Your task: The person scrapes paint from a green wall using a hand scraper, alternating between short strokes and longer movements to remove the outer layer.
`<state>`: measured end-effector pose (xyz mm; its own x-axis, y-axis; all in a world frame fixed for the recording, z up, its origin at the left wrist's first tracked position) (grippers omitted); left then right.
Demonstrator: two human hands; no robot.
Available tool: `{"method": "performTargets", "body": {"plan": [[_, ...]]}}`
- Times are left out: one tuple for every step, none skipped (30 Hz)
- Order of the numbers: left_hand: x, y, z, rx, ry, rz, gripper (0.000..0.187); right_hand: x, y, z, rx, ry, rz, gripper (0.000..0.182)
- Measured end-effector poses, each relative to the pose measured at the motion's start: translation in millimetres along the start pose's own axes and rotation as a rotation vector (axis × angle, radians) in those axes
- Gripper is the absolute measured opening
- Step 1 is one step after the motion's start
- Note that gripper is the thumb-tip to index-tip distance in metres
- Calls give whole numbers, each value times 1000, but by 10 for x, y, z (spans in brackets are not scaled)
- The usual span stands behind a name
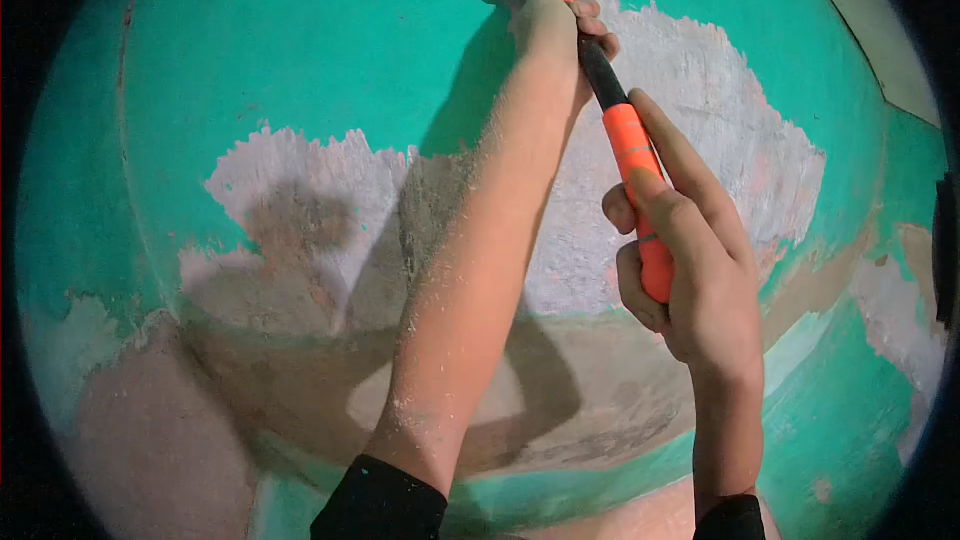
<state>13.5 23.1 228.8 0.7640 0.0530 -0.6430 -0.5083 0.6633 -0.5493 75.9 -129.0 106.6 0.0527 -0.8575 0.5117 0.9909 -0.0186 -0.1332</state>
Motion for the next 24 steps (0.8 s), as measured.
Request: {"method": "performTargets", "body": {"plan": [[14, 12, -13, -15, 9, 18, 40, -4, 38, 3, 55, -13, 0, 56], [61, 55, -56, -26, 27, 32, 41, -24, 94, -32, 113, -46, -21, 55], [146, 147, -139, -42, 44, 48, 42, -62, 156, -129, 172, -82, -38, 55], [248, 251, -231, -59, 64, 66, 43, -115, 196, -252, 230, -120, -52, 56], [362, 374, -329, -109, 91, 97, 45, -237, 224, -405, 228, -128, -25, 58], [497, 517, -438, -123, 119, 110, 45, -360, 252, -559, 226, -135, 2, 59], [620, 629, -577, -134, 144, 124, 46, -484, 279, -713, 224, -143, 29, 61], [736, 689, -775, -162, 188, 116, 48, -603, 306, -902, 222, -140, 79, 62], [851, 794, -901, -193, 230, 113, 49, -714, 312, -1079, 203, -189, 108, 62], [978, 925, -1002, -162, 254, 80, 50, -823, 318, -1253, 182, -238, 138, 62], [1065, 1003, -1114, -167, 282, 49, 50, -939, 309, -1408, 143, -257, 193, 61], [1130, 1080, -1220, -177, 315, 19, 50, -1045, 299, -1520, 128, -267, 205, 62], [1188, 1159, -1308, -158, 330, -14, 50, -1132, 300, -1642, 108, -286, 214, 62], [1233, 1226, -1367, -134, 341, -49, 50, -1181, 301, -1737, 91, -301, 220, 63], [1272, 1259, -1391, -104, 349, -83, 50, -1199, 288, -1805, 66, -303, 233, 64], [1312, 1283, -1414, -103, 358, -89, 50, -1212, 260, -1877, 40, -308, 246, 65], [1346, 1307, -1435, -103, 366, -93, 50, -1225, 234, -1946, 15, -315, 261, 66], [1377, 1336, -1458, -103, 374, -98, 49, -1231, 214, -2005, 21, -287, 227, 67], [1416, 1385, -1468, -58, 413, -45, 52, -1238, 195, -2052, 25, -257, 194, 69], [1437, 1400, -1489, -66, 423, -46, 52, -1242, 195, -2098, 30, -227, 160, 70], [1454, 1396, -1510, -73, 435, -48, 52, -1256, 206, -2164, 12, -249, 206, 72], [1468, 1389, -1515, -78, 446, -49, 52, -1269, 218, -2178, 13, -238, 184, 70], [1477, 1390, -1520, -76, 440, -60, 52, -1280, 220, -2195, 12, -231, 164, 69], [1482, 1392, -1516, -72, 434, -69, 52, -1301, 220, -2207, 11, -221, 145, 68]]}}
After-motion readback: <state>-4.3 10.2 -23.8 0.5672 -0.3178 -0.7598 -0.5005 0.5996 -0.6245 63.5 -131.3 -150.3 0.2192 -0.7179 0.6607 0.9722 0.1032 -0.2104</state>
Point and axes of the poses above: each hand's wrist, its own z-axis towards the middle knuckle, its own y-axis out of the back of the hand, x = y × z, the point moved 3 cm from there along z, towards the middle knuckle, and after that the axes turned 15 degrees about y, right-handed, at the moved point
